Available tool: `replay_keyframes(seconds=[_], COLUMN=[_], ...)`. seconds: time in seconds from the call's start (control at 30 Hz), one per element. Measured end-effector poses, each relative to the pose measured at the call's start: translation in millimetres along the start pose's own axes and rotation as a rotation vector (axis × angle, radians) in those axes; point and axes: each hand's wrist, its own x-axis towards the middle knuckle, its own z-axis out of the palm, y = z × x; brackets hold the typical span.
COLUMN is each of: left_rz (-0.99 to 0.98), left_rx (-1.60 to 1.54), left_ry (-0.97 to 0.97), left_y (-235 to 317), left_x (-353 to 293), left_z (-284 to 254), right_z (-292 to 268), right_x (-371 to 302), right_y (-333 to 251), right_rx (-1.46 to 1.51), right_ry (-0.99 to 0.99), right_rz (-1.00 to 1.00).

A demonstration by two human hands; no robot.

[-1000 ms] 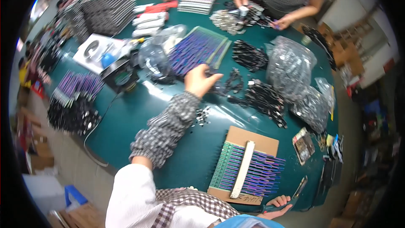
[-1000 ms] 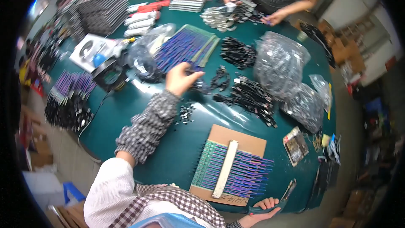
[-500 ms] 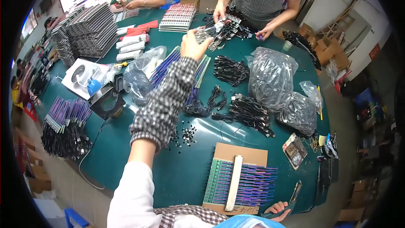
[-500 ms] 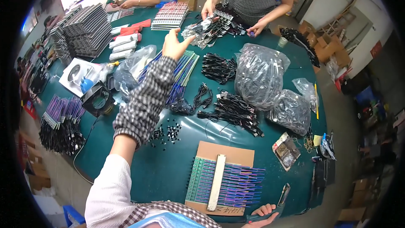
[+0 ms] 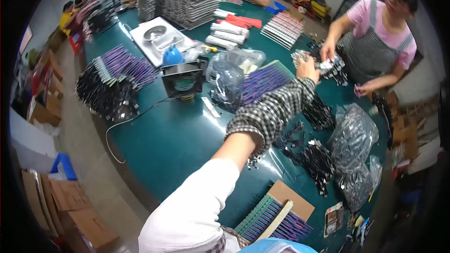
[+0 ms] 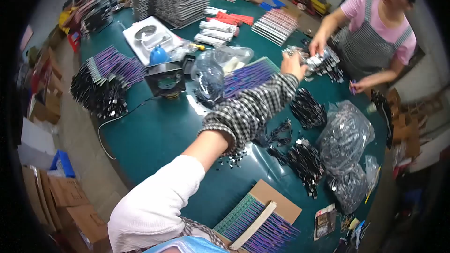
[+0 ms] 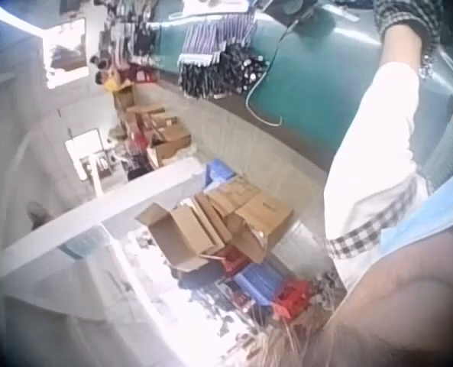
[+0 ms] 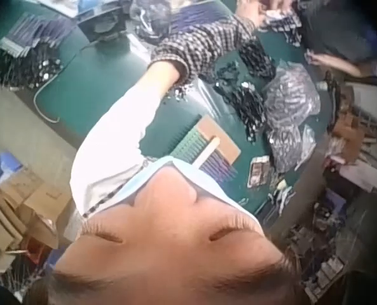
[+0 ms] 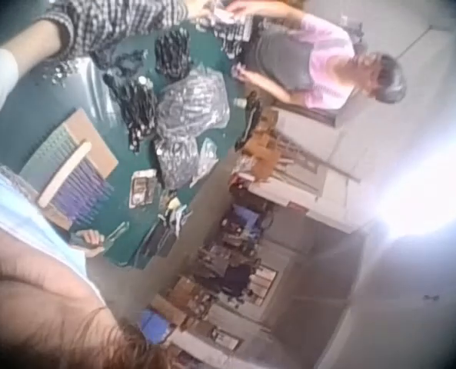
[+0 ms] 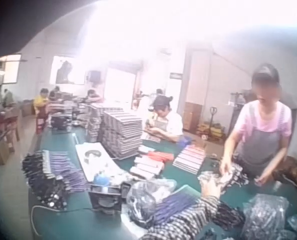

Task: The person solders electronic components onto circuit boards using a soldering tool. The person then receives a bag of electronic components from a coworker, empties the components onto the table, and solders them onto the circuit boards.

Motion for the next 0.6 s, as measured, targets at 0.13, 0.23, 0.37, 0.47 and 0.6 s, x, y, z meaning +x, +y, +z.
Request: replay_keyframes(seconds=[0.13,0.23,0.37,0.47,0.6], left_rz=[-0.028,0.009,0.089,0.040,0.021], left_rx=[-0.092,-0.160,-0.384,-0.516,-0.510], left_ry=[-0.061,-0.059,0.008,0.089,0.200], left_y=[-1,4,-17,-39,-98], left_x=[-9,-31,-75,-121,-155], left_z=[-29,-48,-129,-164,-196], right_z=[9,15,9,4,15], right_x=[-1,-9,-12,-12,-27], right_y=[3,-5,-15,-21,-11], right_rx=[-0.029,-0.050,-0.080,-0.077,0.169], right_ry=[0.028,0.076,0.058,-0.008,0.019], right_rz=[0.031,-0.005,0.052,0.063,0.201])
